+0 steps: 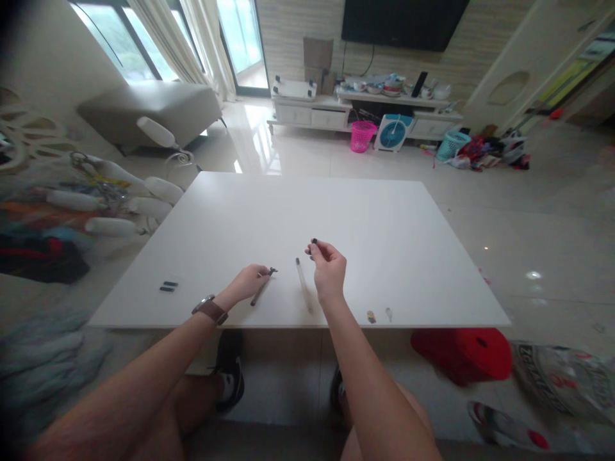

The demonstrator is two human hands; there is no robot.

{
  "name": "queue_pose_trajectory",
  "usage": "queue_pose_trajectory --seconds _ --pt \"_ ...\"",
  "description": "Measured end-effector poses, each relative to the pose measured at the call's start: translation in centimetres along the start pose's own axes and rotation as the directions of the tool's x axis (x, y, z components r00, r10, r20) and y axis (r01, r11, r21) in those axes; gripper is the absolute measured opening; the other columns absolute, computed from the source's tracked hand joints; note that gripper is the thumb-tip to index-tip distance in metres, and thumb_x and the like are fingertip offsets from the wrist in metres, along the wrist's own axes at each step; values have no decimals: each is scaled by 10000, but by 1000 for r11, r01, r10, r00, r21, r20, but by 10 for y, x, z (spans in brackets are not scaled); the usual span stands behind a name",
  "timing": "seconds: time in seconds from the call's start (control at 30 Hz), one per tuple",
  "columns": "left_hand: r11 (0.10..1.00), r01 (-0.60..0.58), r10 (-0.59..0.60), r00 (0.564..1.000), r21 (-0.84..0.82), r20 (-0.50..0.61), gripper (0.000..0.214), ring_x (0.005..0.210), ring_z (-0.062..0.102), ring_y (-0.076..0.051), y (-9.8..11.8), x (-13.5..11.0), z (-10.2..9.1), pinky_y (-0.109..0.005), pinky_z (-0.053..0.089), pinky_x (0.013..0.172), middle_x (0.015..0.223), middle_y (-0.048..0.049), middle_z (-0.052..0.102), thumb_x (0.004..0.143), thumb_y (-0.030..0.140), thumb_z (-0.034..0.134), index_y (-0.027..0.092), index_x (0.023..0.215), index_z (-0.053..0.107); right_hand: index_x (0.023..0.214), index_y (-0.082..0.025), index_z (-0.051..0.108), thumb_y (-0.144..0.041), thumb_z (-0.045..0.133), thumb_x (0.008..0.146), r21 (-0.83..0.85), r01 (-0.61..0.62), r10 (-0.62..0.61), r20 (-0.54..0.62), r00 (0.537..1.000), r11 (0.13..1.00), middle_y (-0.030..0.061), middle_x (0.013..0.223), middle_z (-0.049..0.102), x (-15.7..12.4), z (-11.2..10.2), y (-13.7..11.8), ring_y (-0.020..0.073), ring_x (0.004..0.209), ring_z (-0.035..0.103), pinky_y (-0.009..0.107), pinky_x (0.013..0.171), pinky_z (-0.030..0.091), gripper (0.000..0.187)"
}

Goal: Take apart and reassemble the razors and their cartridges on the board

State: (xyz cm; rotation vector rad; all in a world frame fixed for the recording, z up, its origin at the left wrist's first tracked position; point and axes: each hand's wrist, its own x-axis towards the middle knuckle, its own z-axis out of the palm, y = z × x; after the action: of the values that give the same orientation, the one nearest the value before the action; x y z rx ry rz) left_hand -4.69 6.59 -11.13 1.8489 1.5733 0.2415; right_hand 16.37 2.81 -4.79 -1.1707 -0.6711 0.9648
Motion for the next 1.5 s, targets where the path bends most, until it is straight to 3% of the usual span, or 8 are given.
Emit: queue_pose_trajectory --seconds 0.27,0.5,0.63,0.73,0.87,1.07,1.3,1.5 --pt "999 47 -46 998 6 -32 250 825 667 -202 -7 1 12 -275 459 722 920 -102 749 869 184 532 132 1048 699 899 -155 739 -396 776 696 -6 -71 71 38 997 997 52 817 730 7 -2 1 173 748 695 331 747 544 317" --pt "999 41 -41 998 7 -50 175 819 650 -194 -9 2 13 -273 460 723 885 -82 728 832 172 563 154 952 689 901 -160 703 -360 800 683 11 -63 62 71 996 998 30 771 726 9 -6 -3 156 675 681 325 727 548 311" --pt "997 80 -78 978 5 -195 109 798 625 -197 -4 4 1 -287 450 703 865 -85 699 814 190 579 164 895 646 842 -165 675 -356 790 708 -86 -19 28 106 994 996 38 756 728 10 -10 -3 165 704 684 318 736 541 260" --pt "983 33 -77 965 -178 -249 38 743 598 -186 11 3 -10 -296 444 684 785 -63 666 798 194 582 173 818 608 839 -171 680 -349 752 759 -242 61 -17 177 984 968 46 776 729 9 -12 -3 177 730 687 318 742 538 208" --pt "657 5 31 999 -754 33 188 668 596 -141 43 -7 -15 -273 465 667 747 -45 665 836 339 621 151 823 620 845 -202 671 -299 643 868 -542 285 -96 350 932 791 26 782 715 0 -9 -5 170 683 670 294 688 504 103" --pt "320 104 76 988 -942 135 306 746 629 -116 70 -18 -6 -249 485 753 811 -67 712 709 373 822 112 809 694 845 -211 668 -178 540 920 -653 548 -139 569 811 523 41 850 699 -12 0 -1 172 775 634 271 730 461 151" --pt "213 98 32 994 -972 107 323 792 657 -129 64 -20 -3 -297 508 869 802 -51 713 632 304 892 110 786 685 898 -192 718 -163 585 885 -582 557 -169 587 792 592 44 873 697 -16 3 4 165 779 629 287 772 493 137" --pt "174 95 -4 995 -980 95 366 820 682 -145 59 -21 -7 -316 529 871 828 -67 719 608 258 916 109 832 668 938 -199 757 -236 613 874 -470 422 -132 533 836 775 49 910 711 -20 9 4 164 802 668 282 754 544 162"
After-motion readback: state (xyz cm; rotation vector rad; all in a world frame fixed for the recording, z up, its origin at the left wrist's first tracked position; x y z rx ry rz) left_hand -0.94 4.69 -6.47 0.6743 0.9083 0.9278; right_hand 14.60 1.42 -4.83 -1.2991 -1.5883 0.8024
